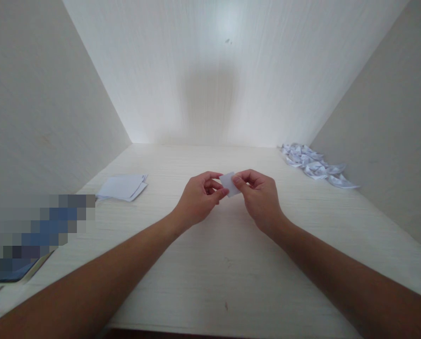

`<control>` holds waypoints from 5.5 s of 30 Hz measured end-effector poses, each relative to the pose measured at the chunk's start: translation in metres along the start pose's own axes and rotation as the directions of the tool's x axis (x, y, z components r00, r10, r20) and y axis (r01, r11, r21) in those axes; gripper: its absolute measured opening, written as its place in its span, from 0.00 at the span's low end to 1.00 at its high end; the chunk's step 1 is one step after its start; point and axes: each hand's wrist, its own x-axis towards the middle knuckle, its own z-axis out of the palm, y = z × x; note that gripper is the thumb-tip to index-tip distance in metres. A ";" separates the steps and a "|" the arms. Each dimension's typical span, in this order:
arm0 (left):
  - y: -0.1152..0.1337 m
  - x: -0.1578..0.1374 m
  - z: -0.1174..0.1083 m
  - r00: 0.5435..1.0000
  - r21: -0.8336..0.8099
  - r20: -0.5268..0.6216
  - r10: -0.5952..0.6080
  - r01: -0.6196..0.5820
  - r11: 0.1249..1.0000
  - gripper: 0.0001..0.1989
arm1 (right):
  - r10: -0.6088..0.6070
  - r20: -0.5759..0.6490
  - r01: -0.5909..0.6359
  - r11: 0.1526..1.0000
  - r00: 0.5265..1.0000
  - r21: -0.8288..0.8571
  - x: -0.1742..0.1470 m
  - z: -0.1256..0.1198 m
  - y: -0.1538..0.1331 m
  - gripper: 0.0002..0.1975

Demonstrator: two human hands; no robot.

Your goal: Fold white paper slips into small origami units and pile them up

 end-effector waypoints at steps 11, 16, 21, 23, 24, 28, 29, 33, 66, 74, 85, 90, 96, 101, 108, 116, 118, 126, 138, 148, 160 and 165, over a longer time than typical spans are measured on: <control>-0.002 -0.001 0.000 0.994 0.203 0.073 0.076 -0.089 0.975 0.16 | 0.003 -0.001 -0.003 1.000 1.000 -0.014 -0.001 0.000 0.000 0.07; 0.001 -0.003 -0.001 0.991 0.228 0.079 0.108 -0.124 0.966 0.22 | 0.000 0.002 0.000 1.000 1.000 -0.012 0.000 0.000 -0.001 0.07; 0.005 -0.004 -0.001 0.997 0.163 0.039 0.070 -0.076 0.984 0.24 | -0.010 -0.007 0.010 1.000 1.000 0.006 0.000 0.000 0.000 0.08; 0.005 -0.004 -0.001 0.997 0.161 0.033 0.075 -0.079 0.984 0.24 | -0.007 -0.018 0.007 1.000 1.000 0.014 0.000 0.000 -0.001 0.08; 0.004 -0.005 -0.001 0.996 0.159 0.032 0.078 -0.082 0.984 0.24 | -0.006 -0.022 0.006 1.000 1.000 0.016 0.000 0.000 -0.001 0.07; 0.003 -0.005 0.001 0.995 0.143 0.042 0.088 -0.093 0.985 0.26 | -0.017 -0.031 0.018 1.000 0.999 0.019 0.001 -0.001 -0.003 0.08; 0.003 -0.005 0.001 0.995 0.141 0.041 0.087 -0.092 0.986 0.26 | -0.020 -0.032 0.020 1.000 0.999 0.020 0.000 -0.001 -0.003 0.08; 0.007 -0.004 0.001 0.999 0.090 0.036 0.037 -0.040 0.995 0.24 | -0.014 -0.014 0.014 1.000 1.000 0.020 -0.001 0.000 -0.002 0.09; 0.001 -0.028 0.011 0.899 0.875 0.435 -0.039 -0.413 0.252 0.37 | 0.233 0.287 0.043 0.704 0.929 -0.709 0.038 -0.033 0.016 0.07; 0.000 -0.026 0.010 0.899 0.874 0.438 -0.019 -0.420 0.245 0.34 | 0.208 0.290 0.144 0.524 0.934 -0.839 0.036 -0.033 0.014 0.14; -0.001 -0.025 0.014 0.900 0.873 0.428 0.075 -0.434 0.223 0.29 | 0.204 0.237 0.121 0.460 0.950 -0.880 0.036 -0.028 0.023 0.18; 0.000 -0.025 0.014 0.905 0.880 0.421 0.066 -0.425 0.211 0.28 | 0.220 0.233 0.111 0.457 0.947 -0.883 0.036 -0.026 0.022 0.18; 0.004 -0.029 0.017 0.889 0.876 0.453 0.070 -0.458 0.152 0.24 | 0.242 0.234 0.104 0.452 0.942 -0.886 0.037 -0.024 0.020 0.18; 0.005 -0.030 0.018 0.867 0.862 0.497 0.049 -0.499 0.090 0.25 | 0.242 0.237 0.105 0.456 0.941 -0.884 0.036 -0.023 0.020 0.18; 0.005 -0.033 0.023 0.807 0.806 0.589 0.039 -0.590 0.036 0.25 | 0.237 0.227 0.099 0.455 0.945 -0.885 0.034 -0.023 0.018 0.17; 0.005 -0.041 0.030 0.778 0.767 0.615 0.129 -0.628 0.132 0.18 | 0.218 0.212 0.088 0.470 0.953 -0.878 0.030 -0.024 0.016 0.17; 0.002 -0.040 0.030 0.779 0.744 0.596 0.196 -0.628 0.230 0.14 | 0.206 0.216 0.095 0.478 0.955 -0.874 0.029 -0.025 0.016 0.17; -0.006 -0.023 0.021 0.910 0.812 0.361 0.202 -0.414 0.413 0.01 | 0.151 0.243 0.131 0.523 0.958 -0.842 0.030 -0.023 0.023 0.13; 0.000 -0.019 0.027 0.797 0.769 0.563 0.220 -0.602 0.213 0.05 | 0.110 0.352 0.209 0.630 0.929 -0.748 0.032 -0.021 0.026 0.02; -0.003 -0.032 0.039 0.661 0.659 0.684 0.309 -0.741 0.128 0.10 | 0.120 0.359 0.200 0.648 0.926 -0.735 0.033 -0.019 0.024 0.02; -0.012 -0.003 0.000 0.766 0.697 0.461 0.447 -0.625 0.352 0.06 | 0.099 0.473 0.243 0.756 0.876 -0.608 0.041 -0.044 0.027 0.07; -0.020 0.005 -0.001 0.780 0.687 0.545 0.308 -0.626 0.370 0.18 | 0.151 0.508 0.233 0.755 0.848 -0.613 0.049 -0.055 0.027 0.07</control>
